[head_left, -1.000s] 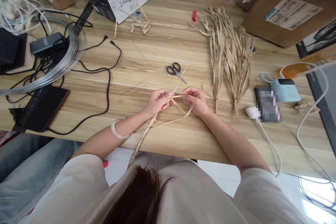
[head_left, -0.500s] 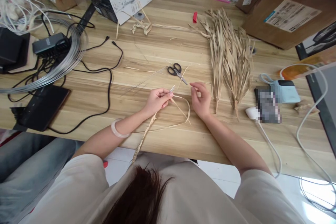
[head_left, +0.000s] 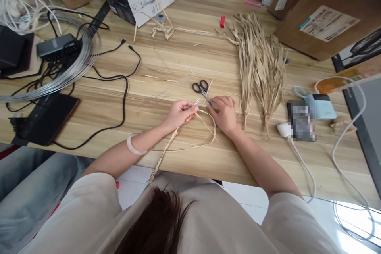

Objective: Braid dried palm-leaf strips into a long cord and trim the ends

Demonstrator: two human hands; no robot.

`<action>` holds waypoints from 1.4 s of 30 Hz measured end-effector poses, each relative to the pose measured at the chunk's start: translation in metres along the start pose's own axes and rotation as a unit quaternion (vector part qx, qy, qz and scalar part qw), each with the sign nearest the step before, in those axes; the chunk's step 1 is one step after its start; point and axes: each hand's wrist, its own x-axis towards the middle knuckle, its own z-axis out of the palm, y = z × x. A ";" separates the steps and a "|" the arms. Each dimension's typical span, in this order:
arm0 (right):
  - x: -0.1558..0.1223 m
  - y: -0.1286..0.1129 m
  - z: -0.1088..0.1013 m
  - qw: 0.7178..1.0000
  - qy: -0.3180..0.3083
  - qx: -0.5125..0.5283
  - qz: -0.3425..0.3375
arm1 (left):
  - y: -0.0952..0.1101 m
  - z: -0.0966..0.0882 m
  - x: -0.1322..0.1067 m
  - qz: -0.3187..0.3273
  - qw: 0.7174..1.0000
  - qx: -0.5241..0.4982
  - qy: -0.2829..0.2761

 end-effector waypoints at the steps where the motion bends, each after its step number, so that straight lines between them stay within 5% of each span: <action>1: 0.000 0.000 0.001 1.000 0.000 -0.001 0.002 | 0.000 0.000 0.000 0.000 1.000 -0.001 0.000; 14: 0.000 0.006 0.005 0.995 0.022 0.090 0.023 | 0.004 0.001 -0.002 -0.018 1.000 0.025 0.005; 31: -0.004 -0.008 -0.004 0.948 0.293 0.111 -0.047 | 0.005 0.001 -0.003 -0.017 0.999 0.038 0.008; 42: -0.020 0.004 0.008 0.923 0.329 0.141 -0.139 | 0.005 0.001 -0.002 -0.018 0.999 0.030 0.012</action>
